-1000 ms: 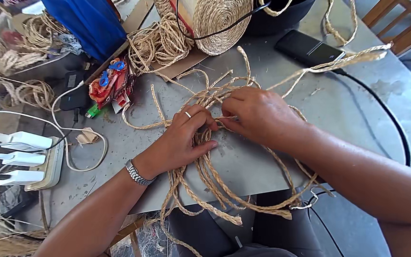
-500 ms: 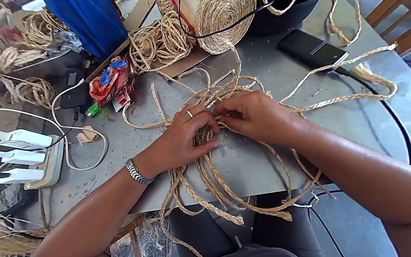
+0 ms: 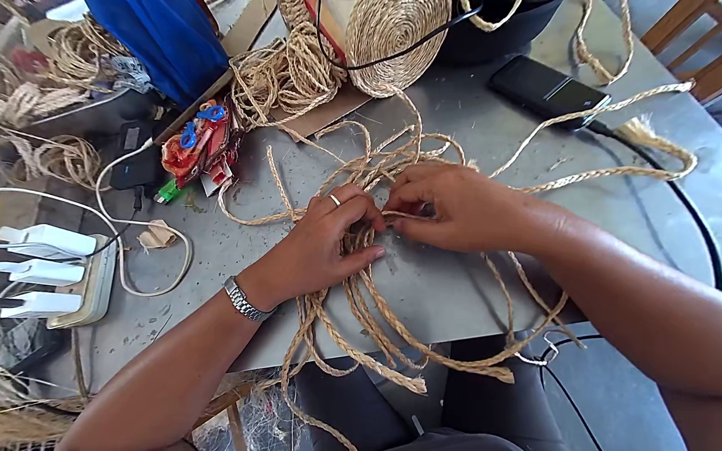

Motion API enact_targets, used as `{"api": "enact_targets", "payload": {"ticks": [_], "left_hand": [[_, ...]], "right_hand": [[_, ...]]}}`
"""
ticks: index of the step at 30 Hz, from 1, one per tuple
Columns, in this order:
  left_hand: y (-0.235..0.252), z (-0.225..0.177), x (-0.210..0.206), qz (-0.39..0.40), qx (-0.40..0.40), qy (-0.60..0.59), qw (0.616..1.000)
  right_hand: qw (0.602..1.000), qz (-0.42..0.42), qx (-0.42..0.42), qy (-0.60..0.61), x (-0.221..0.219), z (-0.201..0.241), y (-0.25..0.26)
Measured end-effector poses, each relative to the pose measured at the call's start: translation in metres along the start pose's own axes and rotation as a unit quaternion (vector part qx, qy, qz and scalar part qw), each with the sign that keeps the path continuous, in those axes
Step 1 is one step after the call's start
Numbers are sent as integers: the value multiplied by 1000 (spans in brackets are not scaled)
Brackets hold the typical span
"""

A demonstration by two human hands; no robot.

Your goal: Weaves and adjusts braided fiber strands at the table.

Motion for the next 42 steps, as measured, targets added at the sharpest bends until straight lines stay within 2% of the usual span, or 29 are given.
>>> {"api": "enact_targets", "payload": {"ticks": [6, 15, 23, 30, 38, 42], "left_hand": [[0, 0, 0, -1, 4, 1, 1000], [-1, -3, 0, -7, 5, 0, 1000], [-2, -4, 0, -8, 12, 23, 1000], [-2, -2, -2, -2, 15, 39, 999], [0, 1, 0, 9, -2, 25, 1000], [1, 2, 0, 11, -15, 11, 1000]], "right_hand": [[997, 6, -71, -40, -1, 5, -1], [997, -6, -58, -43, -5, 5, -5], [996, 45, -72, -34, 3, 3, -8], [997, 48, -63, -18, 5, 7, -7], [998, 19, -56, -17, 6, 5, -6], [999, -27, -42, -10, 4, 6, -5]]}}
Point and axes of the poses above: each hand's wrist, its own y-axis towards the middle knuckle, its own x-axis out of the back of the hand, z = x × y, the point moved 1 cm from there along y, towards the middle knuckle, and after that the axes turned 6 degrees about x, right-handed, at the moved point
